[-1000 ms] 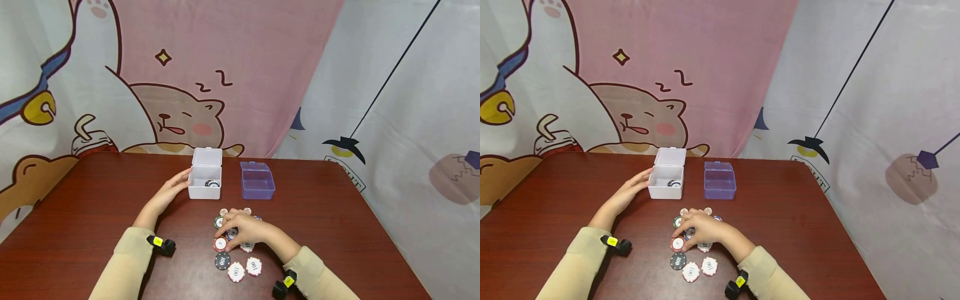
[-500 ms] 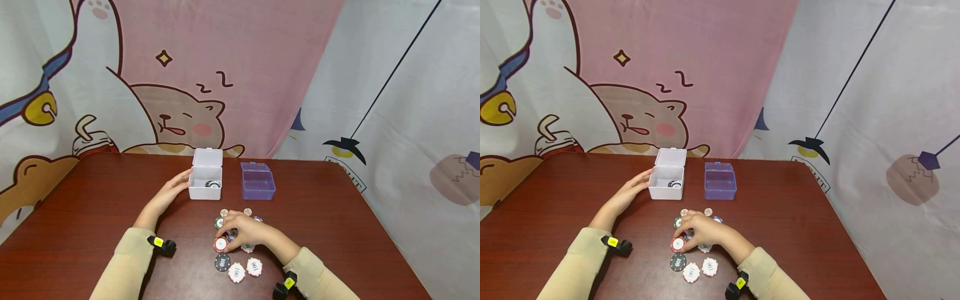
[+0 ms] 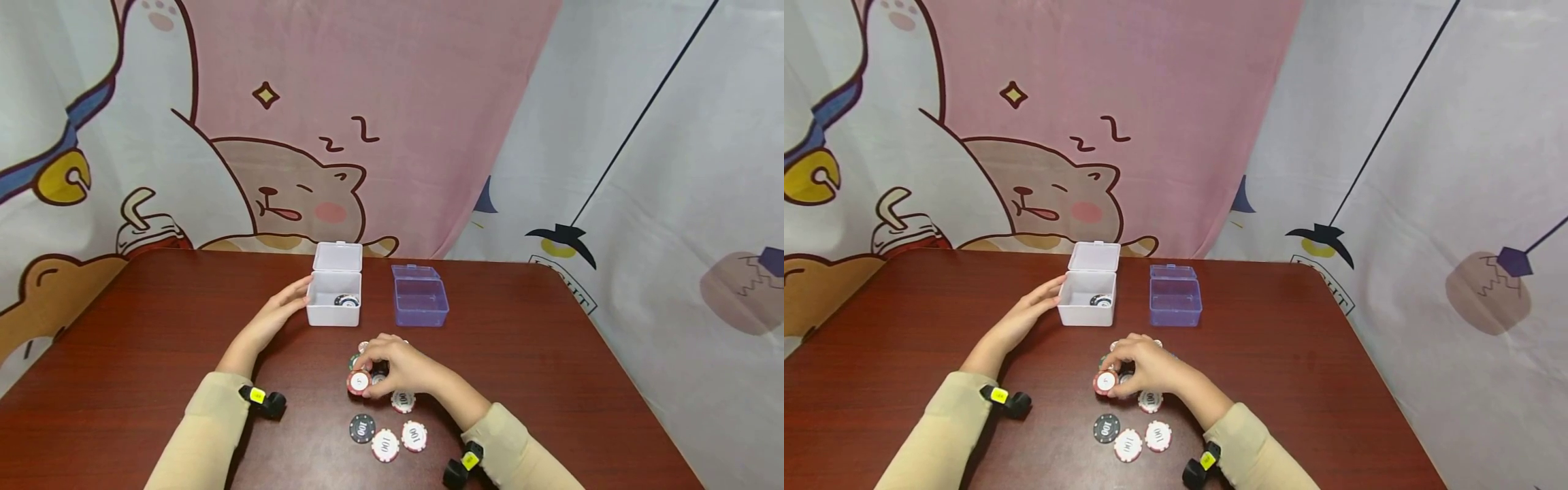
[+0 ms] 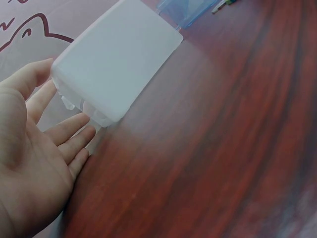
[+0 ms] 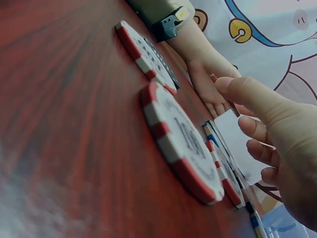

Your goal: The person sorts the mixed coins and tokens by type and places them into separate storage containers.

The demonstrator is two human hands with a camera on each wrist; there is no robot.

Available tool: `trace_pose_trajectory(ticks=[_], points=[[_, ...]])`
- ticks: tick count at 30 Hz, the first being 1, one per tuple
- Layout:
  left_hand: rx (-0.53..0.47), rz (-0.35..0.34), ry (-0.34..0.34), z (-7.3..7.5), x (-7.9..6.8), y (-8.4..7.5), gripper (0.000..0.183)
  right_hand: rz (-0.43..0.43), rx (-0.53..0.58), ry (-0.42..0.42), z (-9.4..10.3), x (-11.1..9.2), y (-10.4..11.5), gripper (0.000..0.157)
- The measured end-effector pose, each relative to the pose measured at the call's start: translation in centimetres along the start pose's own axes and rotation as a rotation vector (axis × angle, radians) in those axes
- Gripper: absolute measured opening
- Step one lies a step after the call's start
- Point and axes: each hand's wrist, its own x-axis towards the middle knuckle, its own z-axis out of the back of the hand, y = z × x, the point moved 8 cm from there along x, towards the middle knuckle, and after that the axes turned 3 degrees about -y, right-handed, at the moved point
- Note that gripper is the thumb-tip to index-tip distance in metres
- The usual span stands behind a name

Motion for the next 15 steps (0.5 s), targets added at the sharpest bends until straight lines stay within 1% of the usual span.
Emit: trace_pose_trajectory(ticks=[4,7,11,15], points=[[0.000,0.008,0.005,-0.1,-0.1,-0.4,0.052,0.010,0.005,-0.028,0.5,0.1,0.0,0.033],[0.004,0.004,0.016,-0.4,-0.7,-1.7,0.055,0.001,0.001,-0.040,0.8,0.2,-0.1,0.033],[0.009,0.010,0.024,-0.7,-1.3,-3.0,0.057,-0.026,-0.017,-0.067,1.4,0.2,-0.3,0.034],[0.009,0.026,0.026,-0.8,-1.4,-3.2,0.057,-0.069,-0.044,-0.094,2.1,0.4,-0.5,0.034]])
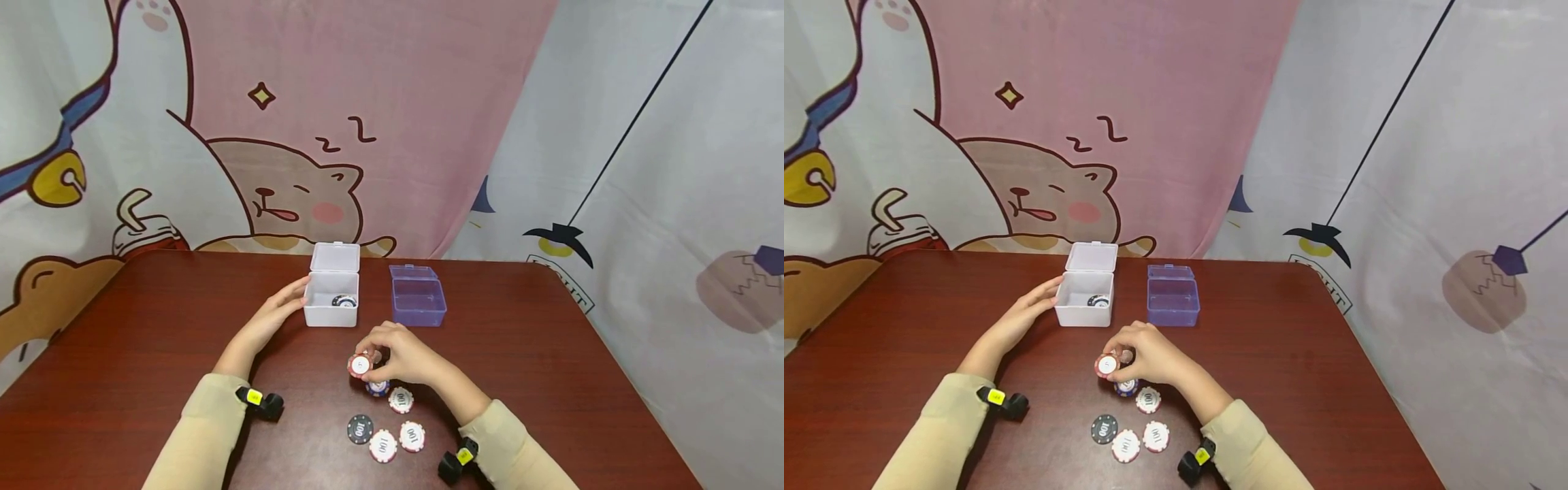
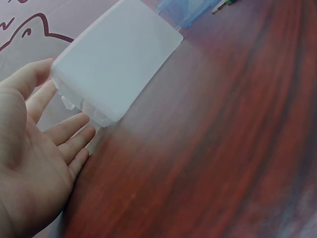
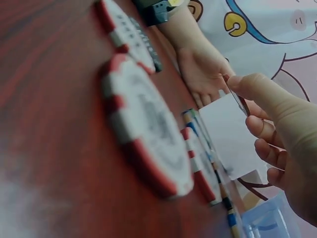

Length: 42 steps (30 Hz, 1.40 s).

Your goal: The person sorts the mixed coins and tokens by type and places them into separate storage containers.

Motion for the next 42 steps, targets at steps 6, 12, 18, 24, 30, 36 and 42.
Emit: trace_pose_trajectory(ticks=[6,12,18,24,30,36,42], points=[[-0.005,-0.011,-0.003,0.2,0.6,1.1,0.056,-0.055,-0.013,-0.050,1.2,0.8,-0.2,0.031],[-0.008,-0.029,-0.021,0.7,1.4,2.8,0.052,-0.048,-0.037,-0.130,2.5,2.0,-0.2,0.035],[0.000,-0.039,-0.031,0.7,1.4,3.0,0.051,-0.050,-0.058,-0.221,3.7,3.3,-0.4,0.035],[-0.007,-0.046,-0.026,0.7,1.4,2.9,0.051,-0.069,-0.064,-0.298,4.7,4.4,-0.9,0.033],[-0.017,-0.050,-0.020,0.6,1.4,2.9,0.052,-0.124,-0.063,-0.341,5.2,5.4,-1.8,0.033],[-0.015,-0.055,-0.021,0.6,1.5,2.8,0.053,-0.183,-0.090,-0.382,5.4,6.2,-2.5,0.032],[-0.008,-0.040,-0.029,0.7,1.4,3.0,0.052,-0.255,-0.115,-0.389,4.8,7.0,-3.5,0.032]])
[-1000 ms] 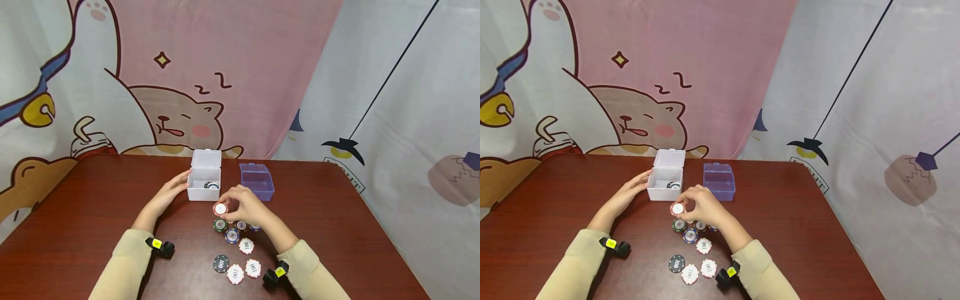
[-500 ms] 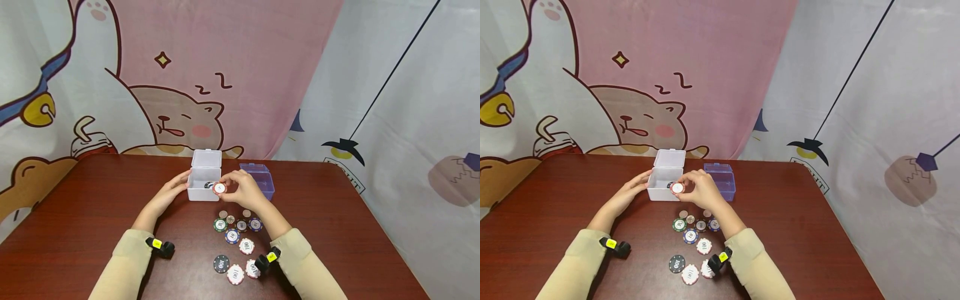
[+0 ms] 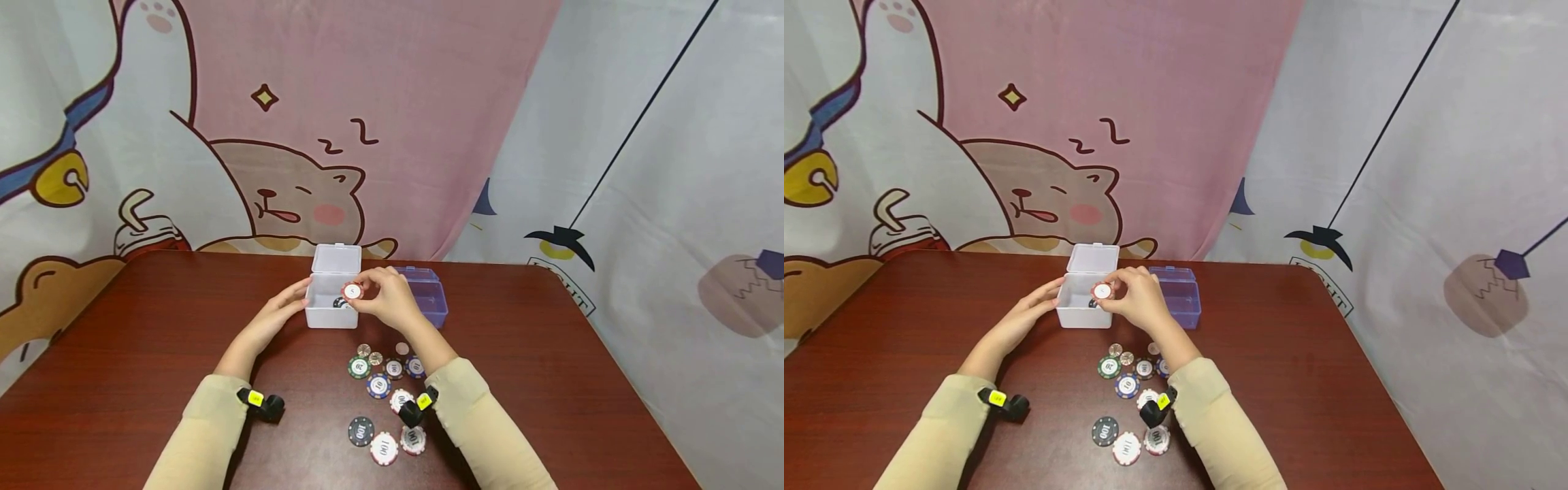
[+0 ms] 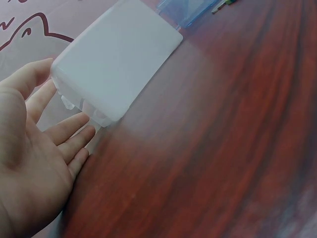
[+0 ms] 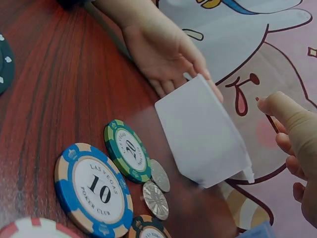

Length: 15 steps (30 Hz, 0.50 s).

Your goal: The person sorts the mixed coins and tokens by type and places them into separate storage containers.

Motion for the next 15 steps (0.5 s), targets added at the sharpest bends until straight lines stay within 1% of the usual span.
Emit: trace_pose_trajectory(ticks=[6,15], points=[[0.002,0.000,0.001,0.1,0.0,0.1,0.052,-0.032,-0.039,0.010,-1.0,0.4,-0.5,0.031],[-0.003,0.003,-0.003,0.0,-0.1,0.0,0.051,-0.101,-0.112,0.043,-2.2,0.9,-1.6,0.033]])
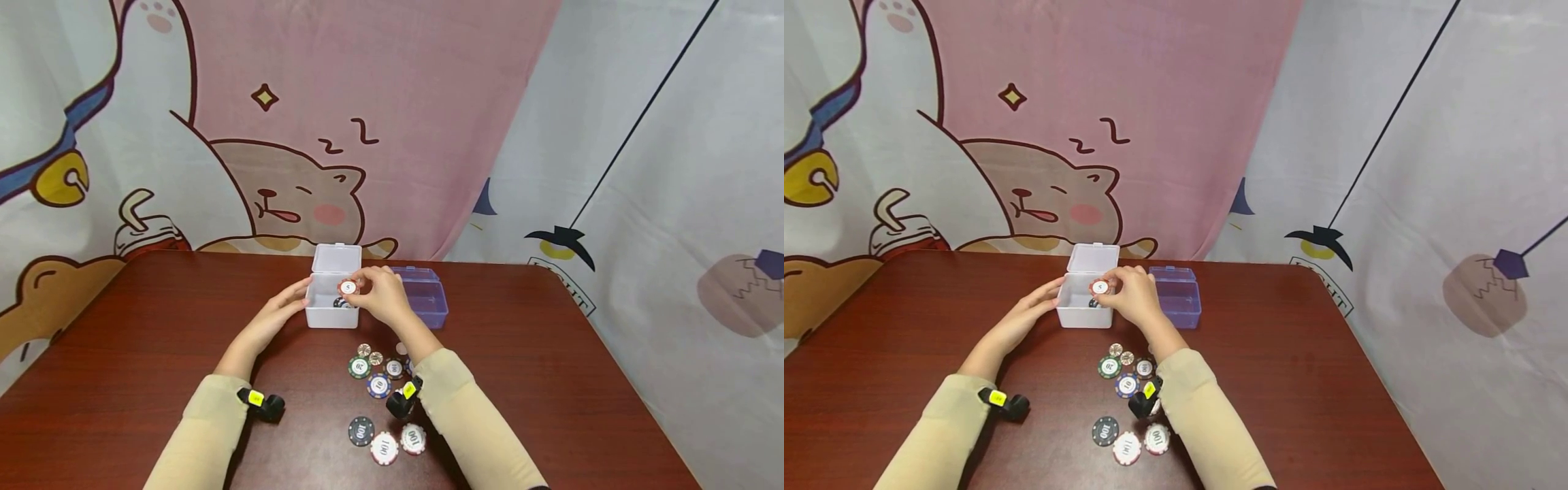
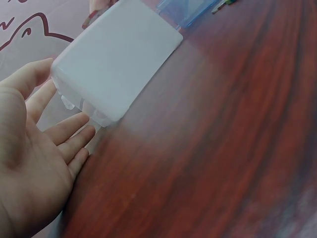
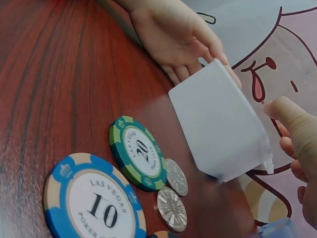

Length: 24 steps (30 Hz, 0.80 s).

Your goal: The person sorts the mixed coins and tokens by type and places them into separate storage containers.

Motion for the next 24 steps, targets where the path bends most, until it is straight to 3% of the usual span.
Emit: trace_pose_trajectory(ticks=[24], points=[[0.005,0.000,0.006,0.0,-0.1,-0.3,0.052,-0.076,-0.140,0.047,-2.0,1.1,-0.7,0.036]])
